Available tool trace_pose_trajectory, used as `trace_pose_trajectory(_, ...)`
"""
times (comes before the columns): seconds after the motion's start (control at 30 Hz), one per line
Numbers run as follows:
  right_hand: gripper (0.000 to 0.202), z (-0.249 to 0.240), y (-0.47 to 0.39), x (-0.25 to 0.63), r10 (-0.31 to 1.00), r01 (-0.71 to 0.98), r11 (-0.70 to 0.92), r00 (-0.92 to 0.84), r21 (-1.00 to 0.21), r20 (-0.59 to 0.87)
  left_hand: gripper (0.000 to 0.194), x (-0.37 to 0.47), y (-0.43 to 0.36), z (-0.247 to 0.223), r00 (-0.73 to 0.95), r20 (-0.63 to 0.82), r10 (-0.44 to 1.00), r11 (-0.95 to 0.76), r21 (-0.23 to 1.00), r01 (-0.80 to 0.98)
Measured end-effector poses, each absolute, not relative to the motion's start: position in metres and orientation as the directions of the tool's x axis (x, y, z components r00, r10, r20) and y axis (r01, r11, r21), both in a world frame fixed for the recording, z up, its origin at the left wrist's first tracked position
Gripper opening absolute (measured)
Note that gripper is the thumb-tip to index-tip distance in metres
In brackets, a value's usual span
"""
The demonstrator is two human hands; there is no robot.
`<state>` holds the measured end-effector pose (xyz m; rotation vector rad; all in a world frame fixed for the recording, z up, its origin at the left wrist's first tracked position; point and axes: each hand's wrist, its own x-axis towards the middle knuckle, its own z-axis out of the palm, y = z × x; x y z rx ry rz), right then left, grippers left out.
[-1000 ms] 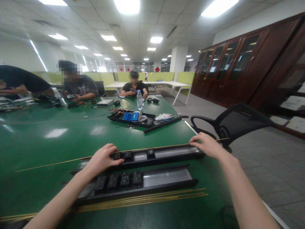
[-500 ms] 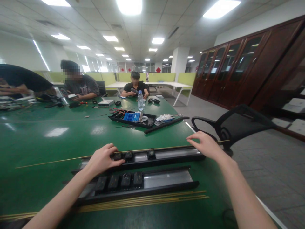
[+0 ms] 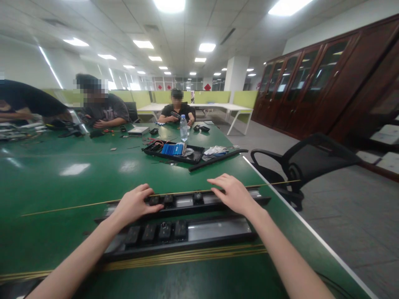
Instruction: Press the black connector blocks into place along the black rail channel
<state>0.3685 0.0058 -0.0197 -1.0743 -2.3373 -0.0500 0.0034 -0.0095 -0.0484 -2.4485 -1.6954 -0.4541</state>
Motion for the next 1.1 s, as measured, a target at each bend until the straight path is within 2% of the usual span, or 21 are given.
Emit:
trace_pose_trajectory(0.13, 0.03, -0.041, 0.001, 0.344, 0.65, 0.664, 0.727, -0.583, -0.175, 0.488, 0.054, 0.003, -0.011, -0.047, 0.32, 0.32, 0.892, -0.359, 0.072, 0.931)
trace_pose_trajectory(0.27, 0.03, -0.054, 0.001, 0.336, 0.652, 0.667, 0.719, -0.548, -0.197, 0.523, 0.054, 0.004, -0.014, -0.045, 0.319, 0.325, 0.89, -0.359, 0.071, 0.931)
trace_pose_trajectory(0.5, 0.032, -0.054, 0.004, 0.339, 0.652, 0.652, 0.724, -0.54, -0.226, 0.532, 0.054, 0.005, -0.015, -0.043, 0.313, 0.323, 0.893, -0.352, 0.069, 0.934)
trace_pose_trajectory(1.1, 0.03, -0.054, 0.001, 0.337, 0.647, 0.675, 0.715, -0.539, -0.183, 0.54, 0.053, 0.005, -0.014, -0.044, 0.307, 0.3, 0.903, -0.344, 0.079, 0.935)
